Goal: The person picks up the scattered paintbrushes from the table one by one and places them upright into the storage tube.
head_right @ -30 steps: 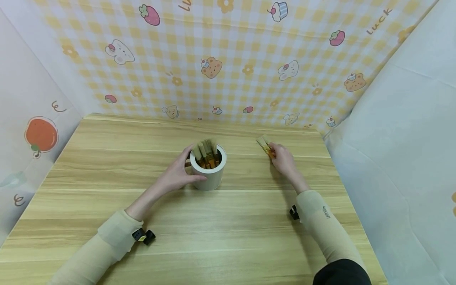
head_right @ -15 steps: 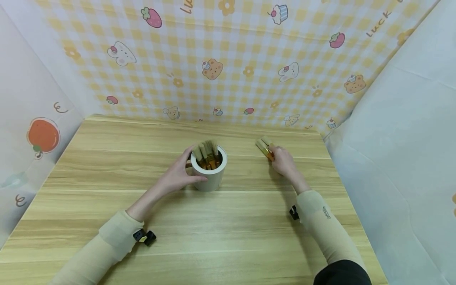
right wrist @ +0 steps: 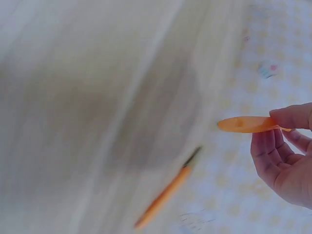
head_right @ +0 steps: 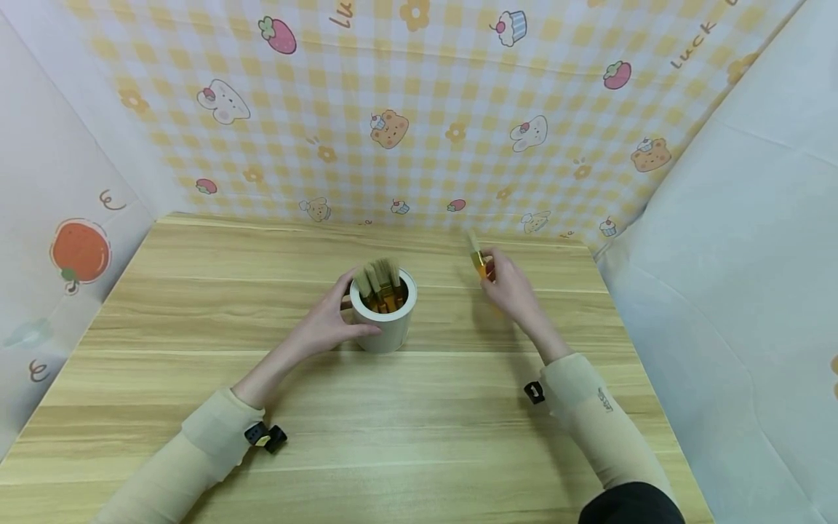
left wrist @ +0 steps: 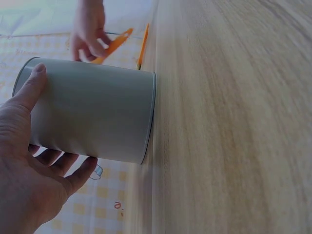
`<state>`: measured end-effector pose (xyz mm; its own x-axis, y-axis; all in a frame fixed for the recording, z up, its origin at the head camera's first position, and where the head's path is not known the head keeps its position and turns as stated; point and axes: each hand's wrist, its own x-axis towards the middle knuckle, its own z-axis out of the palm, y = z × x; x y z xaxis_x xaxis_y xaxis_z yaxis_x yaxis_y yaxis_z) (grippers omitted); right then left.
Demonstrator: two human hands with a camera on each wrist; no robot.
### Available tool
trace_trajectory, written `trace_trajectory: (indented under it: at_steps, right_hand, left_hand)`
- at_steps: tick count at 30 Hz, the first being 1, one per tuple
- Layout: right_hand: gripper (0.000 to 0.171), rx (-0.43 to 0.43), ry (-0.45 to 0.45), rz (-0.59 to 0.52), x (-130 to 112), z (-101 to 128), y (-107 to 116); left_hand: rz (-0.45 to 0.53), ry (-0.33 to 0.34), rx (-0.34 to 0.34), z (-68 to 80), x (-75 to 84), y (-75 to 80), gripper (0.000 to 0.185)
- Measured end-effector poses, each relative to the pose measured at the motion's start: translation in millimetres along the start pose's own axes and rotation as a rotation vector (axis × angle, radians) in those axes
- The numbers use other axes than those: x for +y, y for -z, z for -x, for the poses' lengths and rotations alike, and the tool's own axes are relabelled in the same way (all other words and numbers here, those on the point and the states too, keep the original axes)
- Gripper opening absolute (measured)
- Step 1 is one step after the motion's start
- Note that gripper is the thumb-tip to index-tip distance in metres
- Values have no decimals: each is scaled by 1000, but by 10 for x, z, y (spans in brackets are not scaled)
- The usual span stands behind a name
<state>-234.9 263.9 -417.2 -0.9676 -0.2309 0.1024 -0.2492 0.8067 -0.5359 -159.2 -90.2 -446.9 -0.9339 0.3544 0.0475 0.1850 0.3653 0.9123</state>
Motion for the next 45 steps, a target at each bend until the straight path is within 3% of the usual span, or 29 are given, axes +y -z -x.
trace_trajectory:
  at_steps: [13, 23, 26, 31, 45]
  right_hand:
    - [45, 213, 143, -274, -898, 100, 184]
    - [37, 249, 235, -619, -1336, 138, 199]
    - [33, 245, 269, -675, -1422, 141, 148]
    - [32, 204, 308, -654, -1465, 150, 12]
    - [23, 141, 354, -371, -1373, 216, -193]
  left_hand:
    - [8, 6, 2, 5, 5, -4, 111]
    - [1, 0, 1, -2, 5, -3, 110]
    - [8, -4, 2, -2, 7, -1, 109]
    - [12, 1, -5, -1, 16, -1, 108]
    - [10, -9, -7, 5, 6, 7, 108]
